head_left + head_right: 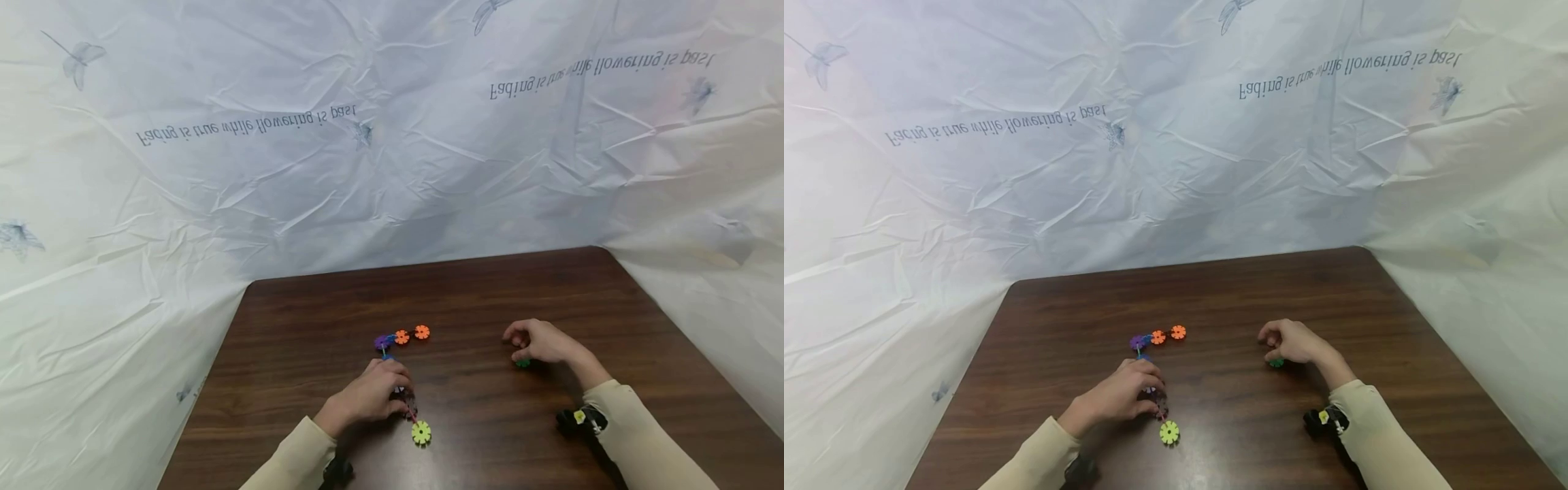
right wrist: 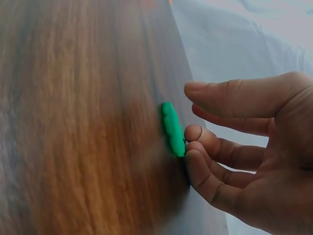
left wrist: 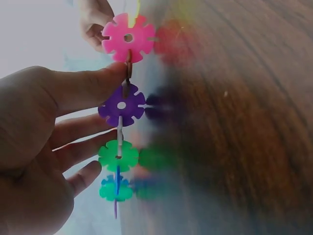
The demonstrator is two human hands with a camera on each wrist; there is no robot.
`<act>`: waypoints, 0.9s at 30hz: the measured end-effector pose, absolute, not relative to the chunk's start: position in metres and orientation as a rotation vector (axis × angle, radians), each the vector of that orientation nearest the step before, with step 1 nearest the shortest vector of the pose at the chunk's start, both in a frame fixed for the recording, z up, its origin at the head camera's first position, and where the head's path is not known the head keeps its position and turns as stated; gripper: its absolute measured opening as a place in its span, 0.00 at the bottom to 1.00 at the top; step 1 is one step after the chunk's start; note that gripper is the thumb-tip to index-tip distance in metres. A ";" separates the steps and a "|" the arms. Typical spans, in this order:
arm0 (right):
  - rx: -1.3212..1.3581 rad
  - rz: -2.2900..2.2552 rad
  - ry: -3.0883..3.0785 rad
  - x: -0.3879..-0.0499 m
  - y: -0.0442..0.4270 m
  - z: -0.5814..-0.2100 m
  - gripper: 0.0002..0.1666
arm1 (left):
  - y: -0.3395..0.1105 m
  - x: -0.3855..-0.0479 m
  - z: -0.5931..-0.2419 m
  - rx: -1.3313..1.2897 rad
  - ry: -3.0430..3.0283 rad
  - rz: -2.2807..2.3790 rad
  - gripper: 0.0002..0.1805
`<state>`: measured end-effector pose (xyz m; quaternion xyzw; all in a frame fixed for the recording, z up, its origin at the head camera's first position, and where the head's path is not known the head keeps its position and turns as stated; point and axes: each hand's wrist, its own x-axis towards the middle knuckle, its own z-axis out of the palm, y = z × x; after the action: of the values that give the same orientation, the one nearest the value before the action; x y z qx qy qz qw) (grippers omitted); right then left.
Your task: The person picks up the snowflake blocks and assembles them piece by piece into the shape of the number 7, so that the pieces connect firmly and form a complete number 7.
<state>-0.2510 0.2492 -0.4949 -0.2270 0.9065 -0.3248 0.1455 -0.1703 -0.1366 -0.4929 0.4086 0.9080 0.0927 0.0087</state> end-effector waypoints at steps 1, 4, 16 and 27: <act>-0.657 -0.927 2.601 -0.251 0.250 -0.494 0.20 | -0.137 -0.170 -0.493 1.274 2.845 0.289 0.12; -0.664 -0.899 2.567 -0.251 0.253 -0.493 0.21 | -0.136 -0.170 -0.493 1.263 2.863 0.292 0.11; -0.731 -0.770 2.621 -0.249 0.256 -0.497 0.18 | -0.129 -0.169 -0.502 1.260 2.922 0.245 0.13; -0.731 -0.787 2.670 -0.250 0.242 -0.496 0.16 | -0.124 -0.172 -0.503 1.208 2.919 0.270 0.14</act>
<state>-0.2495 0.2423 -0.4960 -0.2517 0.9197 -0.2711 0.1315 -0.1716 -0.1243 -0.5033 0.3809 0.9206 0.0853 -0.0145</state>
